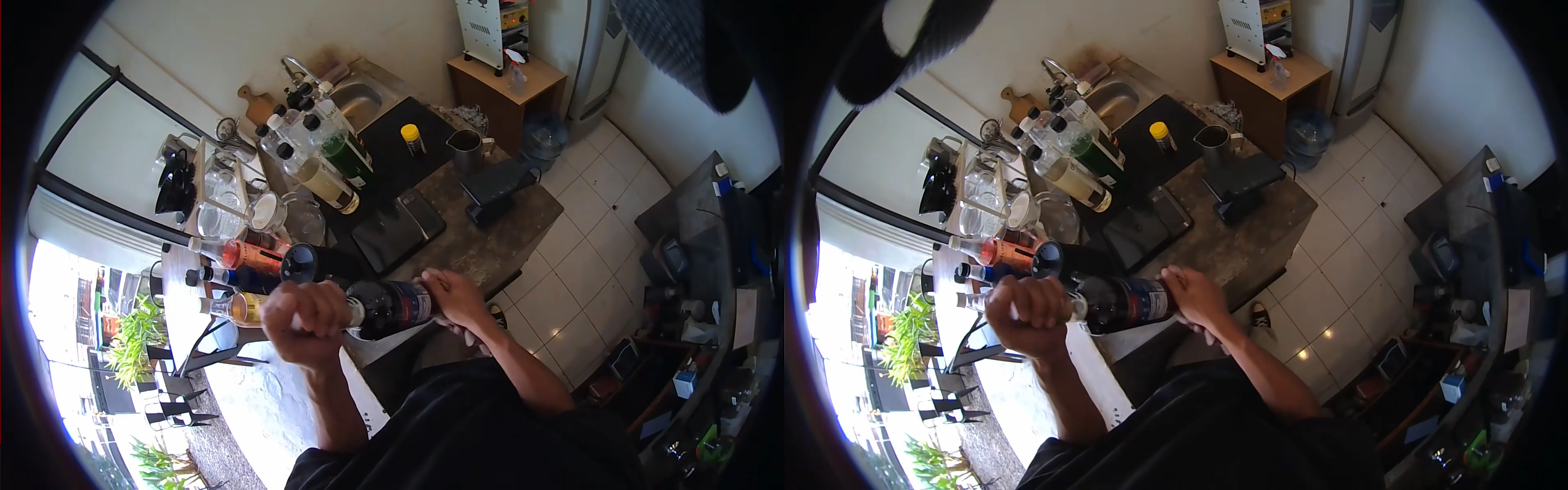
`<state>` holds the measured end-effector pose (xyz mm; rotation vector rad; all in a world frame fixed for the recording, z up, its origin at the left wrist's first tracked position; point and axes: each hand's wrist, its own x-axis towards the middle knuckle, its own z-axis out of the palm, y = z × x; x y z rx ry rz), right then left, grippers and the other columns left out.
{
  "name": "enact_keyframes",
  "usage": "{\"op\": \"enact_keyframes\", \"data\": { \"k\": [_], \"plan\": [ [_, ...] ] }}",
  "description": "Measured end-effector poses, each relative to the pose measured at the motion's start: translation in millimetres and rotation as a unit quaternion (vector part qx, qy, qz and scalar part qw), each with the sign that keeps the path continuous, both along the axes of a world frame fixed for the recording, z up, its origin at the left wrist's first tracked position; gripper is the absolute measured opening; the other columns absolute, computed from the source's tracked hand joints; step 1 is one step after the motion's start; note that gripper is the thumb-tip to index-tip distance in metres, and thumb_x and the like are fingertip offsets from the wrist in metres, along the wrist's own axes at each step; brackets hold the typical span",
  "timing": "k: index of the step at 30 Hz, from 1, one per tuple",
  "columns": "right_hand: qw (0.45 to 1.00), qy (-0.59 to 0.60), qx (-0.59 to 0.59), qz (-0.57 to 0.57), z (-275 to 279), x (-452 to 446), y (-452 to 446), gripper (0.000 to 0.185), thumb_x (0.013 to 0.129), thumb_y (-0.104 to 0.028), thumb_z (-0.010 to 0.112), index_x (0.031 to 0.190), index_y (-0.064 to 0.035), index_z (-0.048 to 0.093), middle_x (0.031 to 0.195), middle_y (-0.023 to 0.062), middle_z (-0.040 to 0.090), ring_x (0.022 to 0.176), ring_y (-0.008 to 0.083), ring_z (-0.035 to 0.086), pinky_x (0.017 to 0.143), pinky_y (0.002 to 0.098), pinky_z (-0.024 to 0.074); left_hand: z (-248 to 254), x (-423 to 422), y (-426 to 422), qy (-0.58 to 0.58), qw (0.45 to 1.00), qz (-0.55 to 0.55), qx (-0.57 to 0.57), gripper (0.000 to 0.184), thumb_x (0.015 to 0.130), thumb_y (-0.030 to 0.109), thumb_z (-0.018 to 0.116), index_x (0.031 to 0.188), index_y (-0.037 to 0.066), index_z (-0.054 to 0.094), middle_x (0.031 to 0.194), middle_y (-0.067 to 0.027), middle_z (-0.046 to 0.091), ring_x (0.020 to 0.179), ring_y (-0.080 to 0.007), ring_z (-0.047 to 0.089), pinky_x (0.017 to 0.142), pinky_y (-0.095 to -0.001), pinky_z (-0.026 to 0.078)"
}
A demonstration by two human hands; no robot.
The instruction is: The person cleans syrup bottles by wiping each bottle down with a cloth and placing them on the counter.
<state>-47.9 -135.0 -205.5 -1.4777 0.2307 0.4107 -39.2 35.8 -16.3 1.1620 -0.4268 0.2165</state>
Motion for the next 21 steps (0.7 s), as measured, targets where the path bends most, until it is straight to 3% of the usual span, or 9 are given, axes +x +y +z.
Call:
{"op": "enact_keyframes", "data": {
  "k": [2, 6, 9, 11, 12, 14, 18, 20, 21],
  "plan": [
    [0.932, -0.148, -0.331, -0.033, 10.4, 0.4, -2.0, 0.034, 0.099, -0.038, 0.052, 0.105, -0.0078, 0.065, 0.076, 0.0123, 0.066, 0.071, 0.0255, 0.067, 0.062, 0.0356, 0.0514, -5.8, 3.3, 4.6, -0.028, 0.999, -0.029, 0.003, 0.037, 0.094, 0.023, 0.038, 0.058, 0.014, 0.037, 0.043, -0.0001, 0.033, 0.033, -0.014, 0.029, 0.043, -0.0312, 0.033],
    [0.971, -0.163, -0.123, -0.124, 85.5, -6.9, -8.3, 0.03, 0.099, -0.033, 0.053, 0.107, -0.0067, 0.064, 0.083, 0.0149, 0.068, 0.081, 0.0341, 0.067, 0.076, 0.0426, 0.0527, -16.2, 10.2, 14.5, -0.044, 0.994, -0.091, 0.039, 0.041, 0.092, 0.021, 0.04, 0.052, 0.012, 0.039, 0.044, -0.0036, 0.039, 0.034, -0.015, 0.035, 0.043, -0.03, 0.035],
    [0.955, -0.253, 0.131, -0.085, 107.0, -2.7, 21.0, 0.027, 0.098, -0.029, 0.054, 0.113, -0.0076, 0.063, 0.093, 0.0183, 0.067, 0.092, 0.0359, 0.065, 0.08, 0.0417, 0.0526, -13.4, 9.3, 10.8, -0.055, 0.996, -0.046, 0.062, 0.029, 0.08, 0.006, 0.049, 0.052, 0.006, 0.042, 0.05, -0.0074, 0.048, 0.041, -0.0169, 0.044, 0.045, -0.0321, 0.042],
    [0.822, -0.553, -0.121, -0.064, 111.5, 7.6, 44.4, 0.029, 0.101, -0.023, 0.047, 0.117, -0.0037, 0.061, 0.103, 0.0142, 0.065, 0.085, 0.0316, 0.065, 0.082, 0.0431, 0.0516, -10.8, 8.5, 6.6, -0.049, 0.995, -0.084, 0.002, 0.023, 0.075, 0.002, 0.05, 0.052, 0.003, 0.046, 0.053, -0.0097, 0.053, 0.044, -0.0179, 0.049, 0.047, -0.0307, 0.044],
    [0.821, -0.554, -0.121, -0.063, 116.2, 8.4, 43.7, 0.029, 0.101, -0.023, 0.047, 0.117, -0.0037, 0.061, 0.103, 0.0142, 0.065, 0.085, 0.0316, 0.065, 0.082, 0.0431, 0.0516, -9.3, 8.1, 7.7, -0.051, 0.995, -0.083, 0.002, 0.023, 0.075, 0.002, 0.05, 0.052, 0.003, 0.046, 0.053, -0.0097, 0.053, 0.044, -0.0179, 0.049, 0.047, -0.0307, 0.044],
    [0.916, -0.329, -0.176, 0.151, 144.5, 16.3, 34.8, 0.033, 0.101, -0.024, 0.049, 0.122, -0.0015, 0.06, 0.112, 0.0146, 0.065, 0.101, 0.0292, 0.064, 0.094, 0.0358, 0.0479, -6.8, 5.9, 10.5, -0.078, 0.986, -0.149, 0.008, 0.017, 0.072, 0.001, 0.049, 0.055, 0.0, 0.052, 0.055, -0.0115, 0.055, 0.045, -0.0188, 0.051, 0.047, -0.0302, 0.044],
    [0.913, -0.216, -0.08, 0.337, 140.6, 61.0, 26.5, 0.041, 0.1, -0.028, 0.051, 0.129, 0.0004, 0.057, 0.124, 0.0121, 0.063, 0.112, 0.0239, 0.061, 0.1, 0.0291, 0.0438, 7.7, 2.6, 6.2, -0.067, 0.985, -0.158, 0.001, 0.019, 0.073, 0.006, 0.049, 0.057, -0.003, 0.054, 0.055, -0.0134, 0.056, 0.043, -0.0197, 0.051, 0.045, -0.0315, 0.045],
    [0.867, -0.136, 0.23, 0.421, 95.9, 81.1, 33.9, 0.047, 0.1, -0.032, 0.053, 0.133, 0.0021, 0.054, 0.128, 0.008, 0.062, 0.114, 0.016, 0.059, 0.101, 0.0269, 0.0425, 19.0, 6.1, 8.3, -0.094, 0.979, -0.182, -0.005, 0.023, 0.078, 0.011, 0.049, 0.059, -0.002, 0.053, 0.054, -0.0123, 0.053, 0.042, -0.0191, 0.05, 0.043, -0.0314, 0.044],
    [0.866, -0.063, 0.268, 0.417, 75.9, 81.7, 38.4, 0.045, 0.1, -0.03, 0.054, 0.132, 0.0016, 0.055, 0.129, 0.0063, 0.061, 0.115, 0.0107, 0.056, 0.101, 0.025, 0.0423, 23.3, 7.0, 10.6, -0.086, 0.974, -0.206, -0.041, 0.026, 0.081, 0.013, 0.048, 0.06, -0.001, 0.052, 0.053, -0.0112, 0.051, 0.042, -0.0186, 0.049, 0.043, -0.0317, 0.044]
  ]
}}
